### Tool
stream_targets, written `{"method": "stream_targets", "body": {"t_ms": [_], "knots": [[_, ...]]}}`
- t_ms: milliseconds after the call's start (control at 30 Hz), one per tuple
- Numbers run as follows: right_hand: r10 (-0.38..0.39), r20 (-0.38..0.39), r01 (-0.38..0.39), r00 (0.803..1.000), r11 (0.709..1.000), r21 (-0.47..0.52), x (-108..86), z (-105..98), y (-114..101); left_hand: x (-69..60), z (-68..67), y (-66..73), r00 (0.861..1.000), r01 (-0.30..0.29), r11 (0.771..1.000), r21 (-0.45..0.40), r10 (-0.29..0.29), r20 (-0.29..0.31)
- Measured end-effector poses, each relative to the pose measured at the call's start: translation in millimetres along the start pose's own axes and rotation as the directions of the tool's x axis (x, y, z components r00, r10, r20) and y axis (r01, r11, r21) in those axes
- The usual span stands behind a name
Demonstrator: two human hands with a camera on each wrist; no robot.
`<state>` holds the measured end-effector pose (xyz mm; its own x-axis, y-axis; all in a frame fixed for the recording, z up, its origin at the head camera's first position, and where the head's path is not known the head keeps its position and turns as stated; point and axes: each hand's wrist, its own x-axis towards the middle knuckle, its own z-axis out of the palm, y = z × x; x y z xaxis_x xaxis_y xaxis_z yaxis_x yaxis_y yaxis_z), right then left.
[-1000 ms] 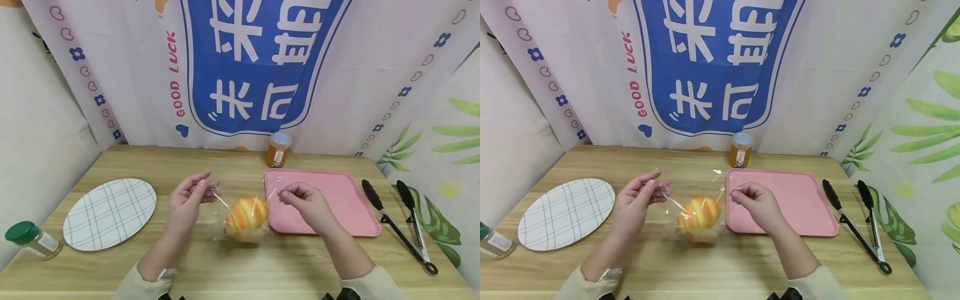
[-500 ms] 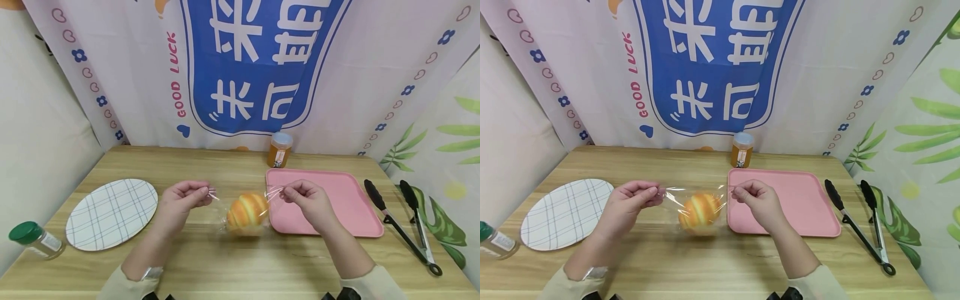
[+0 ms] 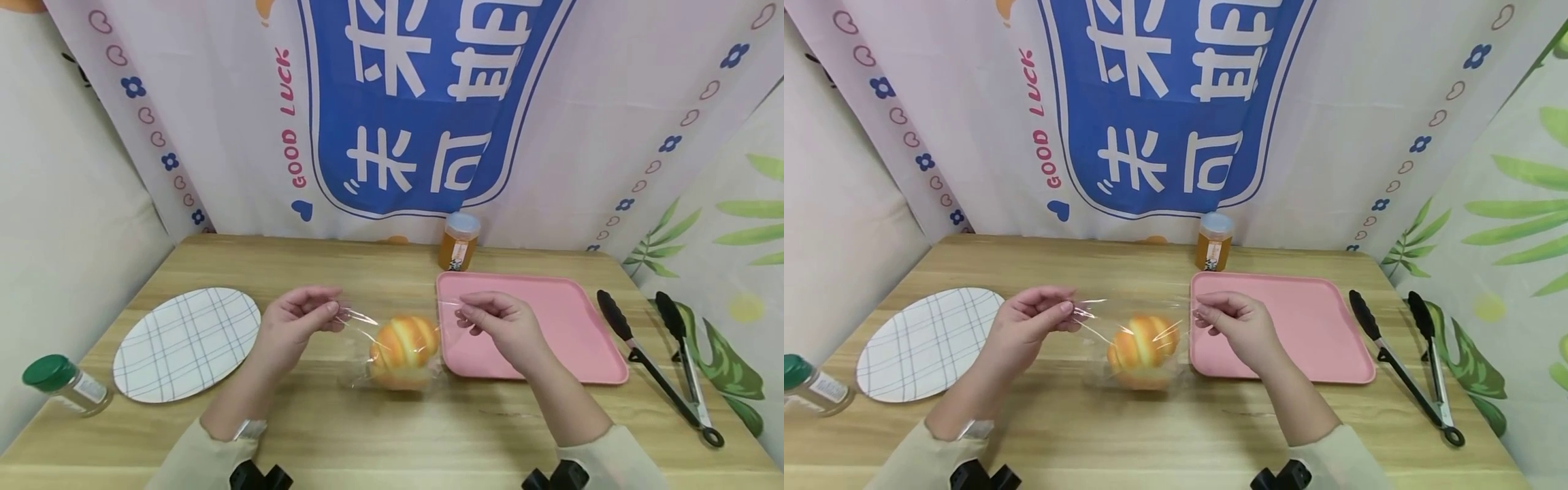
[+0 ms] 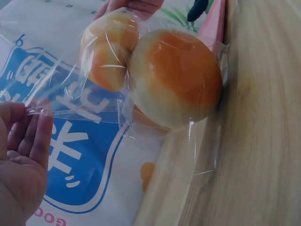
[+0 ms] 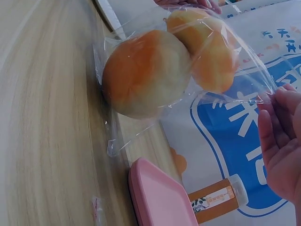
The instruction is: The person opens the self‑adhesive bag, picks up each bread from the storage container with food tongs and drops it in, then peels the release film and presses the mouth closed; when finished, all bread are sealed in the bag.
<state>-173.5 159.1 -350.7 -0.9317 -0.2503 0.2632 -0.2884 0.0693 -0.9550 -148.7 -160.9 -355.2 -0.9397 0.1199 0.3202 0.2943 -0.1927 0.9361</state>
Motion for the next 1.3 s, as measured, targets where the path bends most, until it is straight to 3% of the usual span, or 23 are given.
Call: {"method": "stream_targets", "body": {"t_ms": [167, 467, 700, 900, 1033, 1300], "knots": [[-0.034, 0.042, 0.034, 0.999, 0.999, 0.005, 1.6, -3, -1, 3.2, -1.6, -2.2, 0.999, -0.046, 0.999, -0.008, 0.046, 0.028], [-0.064, 0.074, 0.065, 0.995, 0.998, -0.003, 1.0, -7, -1, 2.7, -2.0, 2.5, 0.999, 0.015, 0.994, 0.111, -0.02, 0.045], [-0.084, 0.101, 0.09, 0.991, 0.994, -0.062, 0.3, -10, -4, 0.5, 1.0, 7.1, 0.998, -0.001, 0.993, 0.118, -0.007, 0.068], [-0.1, 0.144, 0.117, 0.985, 0.986, -0.117, -1.0, -13, -8, -0.1, 6.7, 7.6, 0.993, 0.113, 0.956, 0.271, -0.115, -0.007], [-0.107, 0.184, 0.131, 0.977, 0.984, -0.122, -1.5, -15, -10, -0.4, 9.7, 9.1, 0.991, 0.131, 0.951, 0.279, -0.134, -0.007], [0.008, 0.055, 0.003, 0.998, 0.98, -0.198, -0.5, -9, -10, 0.0, 10.2, 8.4, 0.994, 0.104, 0.949, 0.297, -0.107, -0.006]]}}
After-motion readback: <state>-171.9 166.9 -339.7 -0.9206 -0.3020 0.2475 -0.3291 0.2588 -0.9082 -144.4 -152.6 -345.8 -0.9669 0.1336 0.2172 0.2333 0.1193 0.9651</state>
